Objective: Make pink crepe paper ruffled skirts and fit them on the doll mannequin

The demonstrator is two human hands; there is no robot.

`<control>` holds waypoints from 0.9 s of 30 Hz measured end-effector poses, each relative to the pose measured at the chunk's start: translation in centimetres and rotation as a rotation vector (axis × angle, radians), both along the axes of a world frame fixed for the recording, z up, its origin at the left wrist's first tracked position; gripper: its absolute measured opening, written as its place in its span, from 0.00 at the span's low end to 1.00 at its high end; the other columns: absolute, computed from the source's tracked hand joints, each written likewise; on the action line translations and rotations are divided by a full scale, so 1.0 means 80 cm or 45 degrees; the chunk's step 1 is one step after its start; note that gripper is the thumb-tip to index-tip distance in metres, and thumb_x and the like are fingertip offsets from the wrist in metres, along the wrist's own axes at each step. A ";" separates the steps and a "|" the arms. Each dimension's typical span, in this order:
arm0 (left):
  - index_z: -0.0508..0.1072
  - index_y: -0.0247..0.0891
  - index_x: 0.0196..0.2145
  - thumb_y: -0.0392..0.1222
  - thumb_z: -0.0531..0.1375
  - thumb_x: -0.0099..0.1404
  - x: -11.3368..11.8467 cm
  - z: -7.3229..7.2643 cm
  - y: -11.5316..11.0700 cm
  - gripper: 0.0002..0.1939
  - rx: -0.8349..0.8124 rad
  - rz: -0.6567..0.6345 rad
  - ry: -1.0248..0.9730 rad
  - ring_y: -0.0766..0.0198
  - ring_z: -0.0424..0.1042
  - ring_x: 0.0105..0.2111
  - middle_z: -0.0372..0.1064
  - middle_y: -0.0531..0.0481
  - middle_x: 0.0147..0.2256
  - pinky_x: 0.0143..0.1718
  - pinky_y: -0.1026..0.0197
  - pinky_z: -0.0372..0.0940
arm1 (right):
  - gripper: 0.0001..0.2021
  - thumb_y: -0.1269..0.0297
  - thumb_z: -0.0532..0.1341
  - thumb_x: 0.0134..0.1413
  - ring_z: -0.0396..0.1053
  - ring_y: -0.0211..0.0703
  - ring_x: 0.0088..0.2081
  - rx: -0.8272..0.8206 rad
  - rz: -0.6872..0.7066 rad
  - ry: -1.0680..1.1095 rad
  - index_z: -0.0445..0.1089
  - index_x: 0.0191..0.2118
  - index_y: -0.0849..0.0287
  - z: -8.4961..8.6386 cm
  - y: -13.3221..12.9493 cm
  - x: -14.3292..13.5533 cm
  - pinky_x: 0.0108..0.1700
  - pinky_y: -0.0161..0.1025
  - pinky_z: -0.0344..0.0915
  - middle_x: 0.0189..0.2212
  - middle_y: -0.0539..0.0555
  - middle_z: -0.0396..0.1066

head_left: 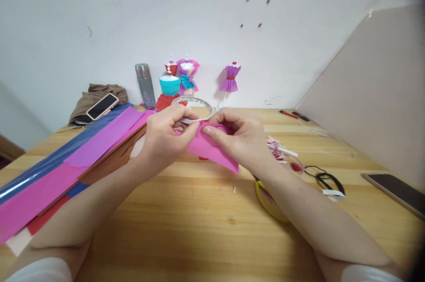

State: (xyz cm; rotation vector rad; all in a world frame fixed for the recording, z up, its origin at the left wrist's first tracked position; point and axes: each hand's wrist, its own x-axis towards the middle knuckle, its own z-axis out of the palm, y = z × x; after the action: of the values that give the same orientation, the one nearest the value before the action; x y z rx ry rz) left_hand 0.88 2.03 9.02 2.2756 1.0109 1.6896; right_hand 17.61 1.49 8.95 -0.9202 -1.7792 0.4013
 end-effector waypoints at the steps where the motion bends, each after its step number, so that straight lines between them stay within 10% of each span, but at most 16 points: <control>1: 0.73 0.37 0.26 0.35 0.61 0.58 0.000 0.000 0.000 0.04 0.013 0.007 0.008 0.70 0.64 0.22 0.71 0.52 0.24 0.24 0.66 0.59 | 0.06 0.65 0.64 0.49 0.66 0.41 0.27 -0.004 -0.015 -0.010 0.70 0.24 0.55 0.000 0.000 0.000 0.27 0.38 0.60 0.23 0.50 0.71; 27: 0.74 0.37 0.27 0.36 0.63 0.57 -0.002 0.007 -0.006 0.02 0.055 -0.093 0.147 0.67 0.70 0.26 0.74 0.51 0.26 0.27 0.65 0.64 | 0.15 0.62 0.66 0.42 0.55 0.34 0.20 -0.137 -0.072 0.111 0.60 0.16 0.56 0.003 0.002 -0.001 0.22 0.34 0.51 0.15 0.47 0.60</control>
State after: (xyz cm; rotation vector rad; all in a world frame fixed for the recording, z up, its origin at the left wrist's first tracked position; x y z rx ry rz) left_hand 0.71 1.57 9.60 2.4310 0.9087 1.5835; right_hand 17.55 1.65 9.19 -1.0111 -1.6618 0.4977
